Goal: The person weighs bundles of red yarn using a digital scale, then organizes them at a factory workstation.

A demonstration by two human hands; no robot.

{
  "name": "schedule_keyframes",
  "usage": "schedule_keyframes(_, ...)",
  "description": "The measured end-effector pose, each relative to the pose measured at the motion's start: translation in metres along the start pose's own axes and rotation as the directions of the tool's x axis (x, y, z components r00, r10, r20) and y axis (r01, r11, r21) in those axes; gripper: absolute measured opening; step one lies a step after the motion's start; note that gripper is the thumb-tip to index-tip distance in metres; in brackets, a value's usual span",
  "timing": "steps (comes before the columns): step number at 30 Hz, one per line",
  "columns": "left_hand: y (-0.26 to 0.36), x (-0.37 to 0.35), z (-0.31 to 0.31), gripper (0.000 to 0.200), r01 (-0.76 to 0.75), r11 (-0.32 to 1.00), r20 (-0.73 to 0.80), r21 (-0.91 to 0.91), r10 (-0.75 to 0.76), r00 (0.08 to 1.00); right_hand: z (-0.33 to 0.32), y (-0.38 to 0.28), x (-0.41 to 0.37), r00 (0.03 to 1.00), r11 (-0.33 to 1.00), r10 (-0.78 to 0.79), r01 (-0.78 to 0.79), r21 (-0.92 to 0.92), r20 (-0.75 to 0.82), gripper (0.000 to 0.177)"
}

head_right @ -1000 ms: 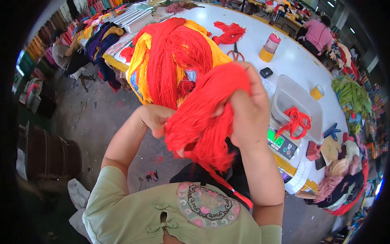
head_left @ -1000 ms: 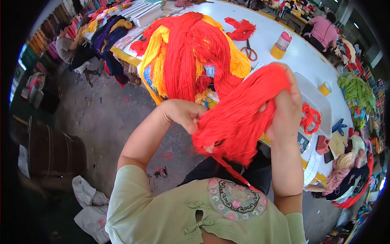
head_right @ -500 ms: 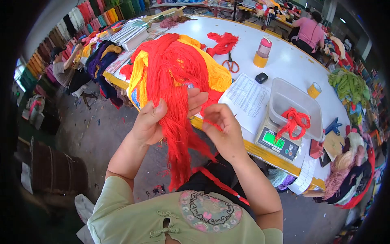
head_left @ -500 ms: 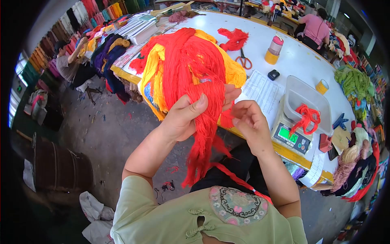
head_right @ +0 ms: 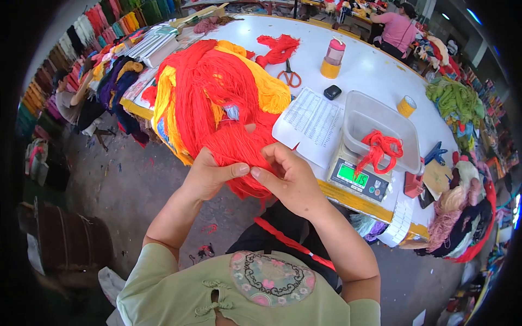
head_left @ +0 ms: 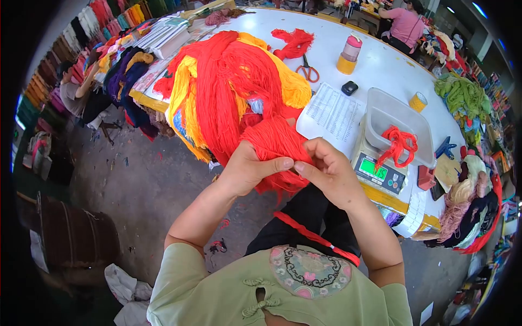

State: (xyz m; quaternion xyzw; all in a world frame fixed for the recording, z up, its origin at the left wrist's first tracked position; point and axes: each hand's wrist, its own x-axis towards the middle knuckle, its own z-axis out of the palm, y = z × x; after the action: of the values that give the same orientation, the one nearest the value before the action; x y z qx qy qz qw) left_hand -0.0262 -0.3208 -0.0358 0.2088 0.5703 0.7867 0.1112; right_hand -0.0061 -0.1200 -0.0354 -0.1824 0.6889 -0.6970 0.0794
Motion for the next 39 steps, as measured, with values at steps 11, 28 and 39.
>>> schedule_keyframes(11, -0.029, 0.002, -0.013, 0.043, -0.034, 0.945, 0.115, -0.326, 0.075, 0.991, -0.025, -0.005, 0.002, 0.988, 0.888, 0.124, -0.153, 0.433, 0.095, 0.015)
schedule_keyframes(28, -0.31, -0.19, -0.144, 0.023, 0.58, 0.312, 0.127, -0.753, -0.795, 0.593, -0.082, -0.208, 0.077, 0.834, 0.864, -0.45, 0.497, 0.08, -0.318, 0.028)
schedule_keyframes(39, -0.358, -0.305, -0.207, 0.029, 0.942, 0.205, -0.923, -0.266, -0.335, -0.188, -0.187, -0.361, 0.122, 0.292, 0.671, -0.699, 0.584, -0.457, -0.653, 0.027)
